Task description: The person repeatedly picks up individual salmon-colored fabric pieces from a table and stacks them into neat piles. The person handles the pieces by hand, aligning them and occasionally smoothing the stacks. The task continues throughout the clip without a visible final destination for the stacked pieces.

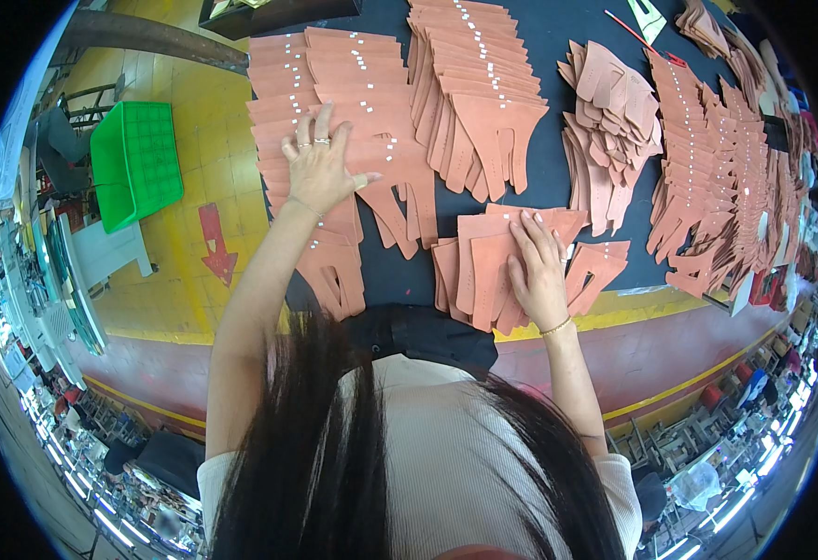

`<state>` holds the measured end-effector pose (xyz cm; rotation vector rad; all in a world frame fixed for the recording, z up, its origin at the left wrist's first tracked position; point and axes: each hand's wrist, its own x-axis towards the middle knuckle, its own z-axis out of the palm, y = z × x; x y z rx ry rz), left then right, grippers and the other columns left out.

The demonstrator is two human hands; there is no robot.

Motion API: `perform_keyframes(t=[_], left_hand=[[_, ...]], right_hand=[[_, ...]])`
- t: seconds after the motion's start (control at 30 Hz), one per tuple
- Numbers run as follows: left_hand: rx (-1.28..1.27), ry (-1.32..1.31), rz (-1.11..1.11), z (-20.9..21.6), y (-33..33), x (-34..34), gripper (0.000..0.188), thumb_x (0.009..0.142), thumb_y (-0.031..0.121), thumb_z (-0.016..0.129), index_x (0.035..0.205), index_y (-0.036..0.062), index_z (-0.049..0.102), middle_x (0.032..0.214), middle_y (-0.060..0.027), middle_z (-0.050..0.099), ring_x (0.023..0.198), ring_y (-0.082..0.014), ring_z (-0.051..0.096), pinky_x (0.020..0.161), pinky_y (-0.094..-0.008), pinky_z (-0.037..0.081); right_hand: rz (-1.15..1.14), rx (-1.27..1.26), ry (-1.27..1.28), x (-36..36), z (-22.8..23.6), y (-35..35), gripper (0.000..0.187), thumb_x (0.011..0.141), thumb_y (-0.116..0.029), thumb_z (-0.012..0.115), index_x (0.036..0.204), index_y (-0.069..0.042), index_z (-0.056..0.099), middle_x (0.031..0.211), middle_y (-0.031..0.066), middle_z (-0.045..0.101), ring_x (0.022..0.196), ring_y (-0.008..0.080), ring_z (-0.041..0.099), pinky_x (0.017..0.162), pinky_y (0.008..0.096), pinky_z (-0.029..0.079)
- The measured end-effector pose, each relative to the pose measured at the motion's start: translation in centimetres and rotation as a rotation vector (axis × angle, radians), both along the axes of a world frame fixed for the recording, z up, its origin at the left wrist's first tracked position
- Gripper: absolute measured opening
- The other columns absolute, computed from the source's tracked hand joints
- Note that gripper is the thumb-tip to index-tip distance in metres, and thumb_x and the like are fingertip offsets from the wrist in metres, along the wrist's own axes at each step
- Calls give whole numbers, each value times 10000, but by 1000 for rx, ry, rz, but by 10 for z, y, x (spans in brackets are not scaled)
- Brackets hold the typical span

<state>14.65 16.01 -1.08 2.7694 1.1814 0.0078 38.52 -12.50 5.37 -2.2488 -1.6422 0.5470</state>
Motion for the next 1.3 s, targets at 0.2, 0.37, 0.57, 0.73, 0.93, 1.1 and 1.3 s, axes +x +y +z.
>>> perform_keyframes(t=[0.2, 0.37, 0.57, 0.73, 0.93, 1.1, 1.3], left_hand=[[29, 50, 75, 1, -2, -14, 782, 707, 573, 785, 1358, 216, 539, 1573, -119, 241, 1408, -387, 224, 1038, -613, 240], [114, -123, 135, 0, 2, -44, 715, 816, 534, 710, 1416, 210, 494, 1550, -152, 263, 1386, -395, 251, 1046, -613, 234], [88, -169, 224, 5, -24, -101, 681, 849, 485, 705, 1416, 179, 489, 1521, -186, 285, 1354, -403, 288, 1071, -573, 244], [-25, -183, 273, 2, -74, -141, 664, 850, 418, 724, 1412, 155, 489, 1511, -188, 302, 1340, -410, 314, 1081, -542, 265], [-113, -146, 221, -7, -120, -161, 709, 854, 390, 721, 1465, 162, 441, 1552, -171, 282, 1387, -404, 299, 1097, -560, 264], [-207, -36, 209, -14, -137, -161, 793, 894, 411, 671, 1556, 171, 305, 1633, -149, 174, 1480, -393, 193, 1158, -576, 198], [-188, -35, 228, -21, -141, -160, 801, 908, 420, 651, 1565, 157, 276, 1639, -148, 164, 1502, -369, 156, 1175, -559, 180]], right_hand=[[4, -14, -6, 1, 0, -1, 517, 881, -90, 597, 1394, -78, 531, 1486, 107, 472, 1427, 261, 383, 1181, 462, 222], [24, 8, -6, 2, -5, -3, 520, 887, -105, 603, 1401, -76, 528, 1493, 105, 467, 1429, 263, 381, 1178, 471, 227], [44, -26, -28, 3, -4, -5, 520, 912, -117, 590, 1424, -80, 509, 1513, 108, 443, 1444, 259, 359, 1175, 478, 228], [95, -27, -57, 6, -2, -5, 542, 914, -109, 604, 1443, -83, 489, 1519, 116, 430, 1434, 293, 364, 1143, 455, 276], [126, -48, -54, 8, 1, -4, 538, 922, -112, 597, 1444, -71, 476, 1523, 131, 418, 1446, 294, 348, 1163, 479, 268], [147, -36, -66, 7, 4, -6, 549, 917, -110, 606, 1447, -70, 472, 1516, 143, 422, 1437, 298, 359, 1160, 463, 276], [163, -23, -61, 11, 2, -7, 570, 900, -108, 633, 1447, -73, 475, 1510, 146, 430, 1433, 299, 363, 1155, 454, 282]])
